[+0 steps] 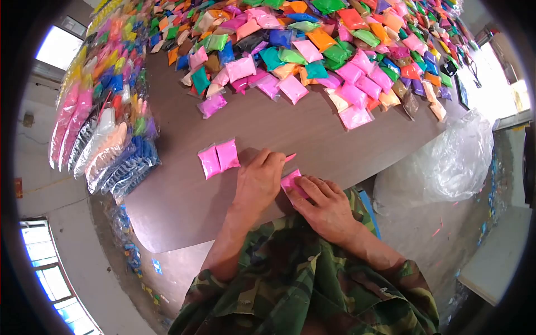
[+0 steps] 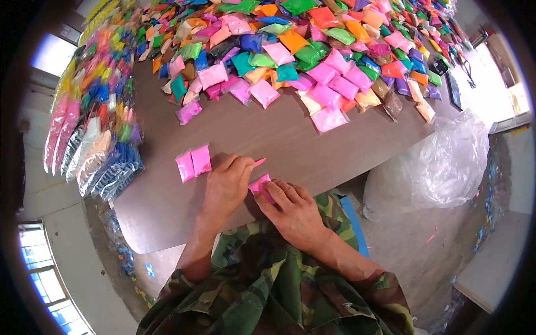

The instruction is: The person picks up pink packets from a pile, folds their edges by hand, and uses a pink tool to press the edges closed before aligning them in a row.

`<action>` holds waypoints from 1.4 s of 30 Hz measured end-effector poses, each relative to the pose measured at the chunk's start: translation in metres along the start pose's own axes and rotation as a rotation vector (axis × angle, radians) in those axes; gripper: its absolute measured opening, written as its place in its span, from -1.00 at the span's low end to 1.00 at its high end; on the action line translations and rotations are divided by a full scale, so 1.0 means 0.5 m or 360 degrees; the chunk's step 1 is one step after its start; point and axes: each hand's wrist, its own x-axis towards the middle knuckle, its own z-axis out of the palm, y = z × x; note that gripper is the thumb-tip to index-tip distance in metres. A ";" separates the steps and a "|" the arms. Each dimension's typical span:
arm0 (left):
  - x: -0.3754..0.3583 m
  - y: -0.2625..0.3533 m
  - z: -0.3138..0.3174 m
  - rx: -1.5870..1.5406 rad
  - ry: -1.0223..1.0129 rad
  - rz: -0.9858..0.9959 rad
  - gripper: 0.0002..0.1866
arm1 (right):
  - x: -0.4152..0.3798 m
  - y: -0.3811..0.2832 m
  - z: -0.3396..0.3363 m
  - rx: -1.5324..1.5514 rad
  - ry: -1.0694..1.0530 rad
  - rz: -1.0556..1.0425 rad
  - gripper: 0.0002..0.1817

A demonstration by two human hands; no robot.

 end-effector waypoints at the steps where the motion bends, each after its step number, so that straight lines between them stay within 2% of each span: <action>1: -0.003 0.008 -0.006 -0.0058 -0.0024 -0.0035 -0.94 | 0.000 0.004 0.000 0.0002 0.0008 -0.0009 -0.51; 6: -0.066 0.044 -0.026 -0.0173 -0.0110 -0.0175 -0.91 | -0.004 0.009 0.015 0.0081 0.0114 -0.0004 -0.52; 9: -0.077 0.019 -0.029 0.0021 -0.0047 -0.0205 -0.91 | -0.004 0.011 0.019 0.0087 0.0159 -0.0020 -0.52; 18: -0.095 0.046 -0.027 -0.0128 0.0053 -0.0240 -0.93 | -0.007 0.011 0.012 0.0117 0.0110 0.0011 -0.50; 21: -0.092 0.013 -0.018 -0.0053 0.0133 -0.0215 -0.93 | -0.004 0.012 0.007 0.0141 0.0108 0.0024 -0.51; 24: -0.084 0.021 -0.033 -0.0125 0.0091 -0.0301 -0.93 | -0.008 0.024 0.022 0.0233 0.0138 0.0047 -0.52; 27: -0.080 0.059 -0.033 -0.0235 0.0052 -0.0258 -0.93 | -0.008 0.024 0.019 0.0212 0.0141 0.0054 -0.53; 29: -0.075 0.060 -0.028 -0.0132 -0.0010 -0.0173 -0.92 | -0.007 0.024 0.021 0.0249 0.0148 0.0063 -0.53; 33: -0.053 0.020 -0.019 0.0016 -0.0082 -0.0144 -0.91 | -0.006 0.025 0.023 0.0267 0.0162 0.0070 -0.55; 36: -0.043 0.010 -0.029 -0.0159 -0.0081 -0.0104 -0.89 | -0.005 0.019 0.020 0.0302 0.0124 0.0126 -0.55; 39: -0.050 0.030 -0.038 -0.0197 -0.0191 0.0078 -0.76 | 0.011 0.017 0.011 0.0301 0.0191 0.0108 -0.59; 42: -0.045 0.020 -0.021 -0.0011 -0.0257 0.0190 -0.70 | 0.009 0.018 0.016 0.0300 0.0204 0.0092 -0.60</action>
